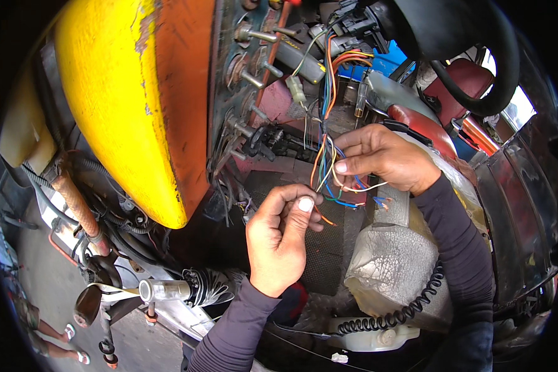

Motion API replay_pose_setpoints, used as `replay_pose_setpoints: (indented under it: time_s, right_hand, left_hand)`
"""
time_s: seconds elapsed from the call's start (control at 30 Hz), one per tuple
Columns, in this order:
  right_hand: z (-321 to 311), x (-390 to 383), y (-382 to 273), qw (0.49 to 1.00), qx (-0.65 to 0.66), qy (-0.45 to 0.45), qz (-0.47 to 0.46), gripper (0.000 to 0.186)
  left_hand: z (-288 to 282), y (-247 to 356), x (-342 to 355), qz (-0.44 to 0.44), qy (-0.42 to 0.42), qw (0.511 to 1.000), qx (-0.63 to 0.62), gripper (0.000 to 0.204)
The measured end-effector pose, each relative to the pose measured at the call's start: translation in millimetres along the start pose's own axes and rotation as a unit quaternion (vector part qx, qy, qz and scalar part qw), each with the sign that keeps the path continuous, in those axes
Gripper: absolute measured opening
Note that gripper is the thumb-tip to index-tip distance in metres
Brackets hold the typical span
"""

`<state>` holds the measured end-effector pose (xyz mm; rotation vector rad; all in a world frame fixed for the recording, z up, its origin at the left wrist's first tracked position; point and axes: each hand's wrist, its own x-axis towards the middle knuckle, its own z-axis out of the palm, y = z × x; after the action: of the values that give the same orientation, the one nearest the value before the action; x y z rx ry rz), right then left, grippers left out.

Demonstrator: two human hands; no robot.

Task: The person works on a vehicle's exposed wiring harness, repeatedly stripping wire ends, twisting pairs together, and tucking them back into the bundle. The hands manipulate multiple colored wires near the dashboard and steering column throughout the clip.

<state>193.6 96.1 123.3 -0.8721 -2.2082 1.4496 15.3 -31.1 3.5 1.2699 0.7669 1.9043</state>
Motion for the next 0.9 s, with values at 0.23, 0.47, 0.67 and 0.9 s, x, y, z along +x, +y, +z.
replay_pose_setpoints:
  time_s: [0.23, 0.47, 0.67, 0.9]
  right_hand:
    - [-16, -2, 0, 0.999, -0.033, 0.026, 0.006, 0.026]
    - [-11, 3, 2, 1.0, -0.006, 0.015, 0.006, 0.029]
    - [-4, 14, 5, 1.0, -0.004, 0.029, -0.006, 0.026]
    - [-7, 15, 10, 0.999, 0.031, 0.009, -0.035, 0.023]
  left_hand:
    - [-15, 1, 8, 0.022, 0.041, 0.998, -0.035, 0.013]
    - [-10, -1, 5, 0.022, 0.015, 1.0, -0.013, 0.013]
    - [-6, 0, 4, 0.018, 0.001, 1.0, 0.018, 0.013]
    - [-10, 0, 6, 0.027, 0.014, 0.999, 0.039, 0.013]
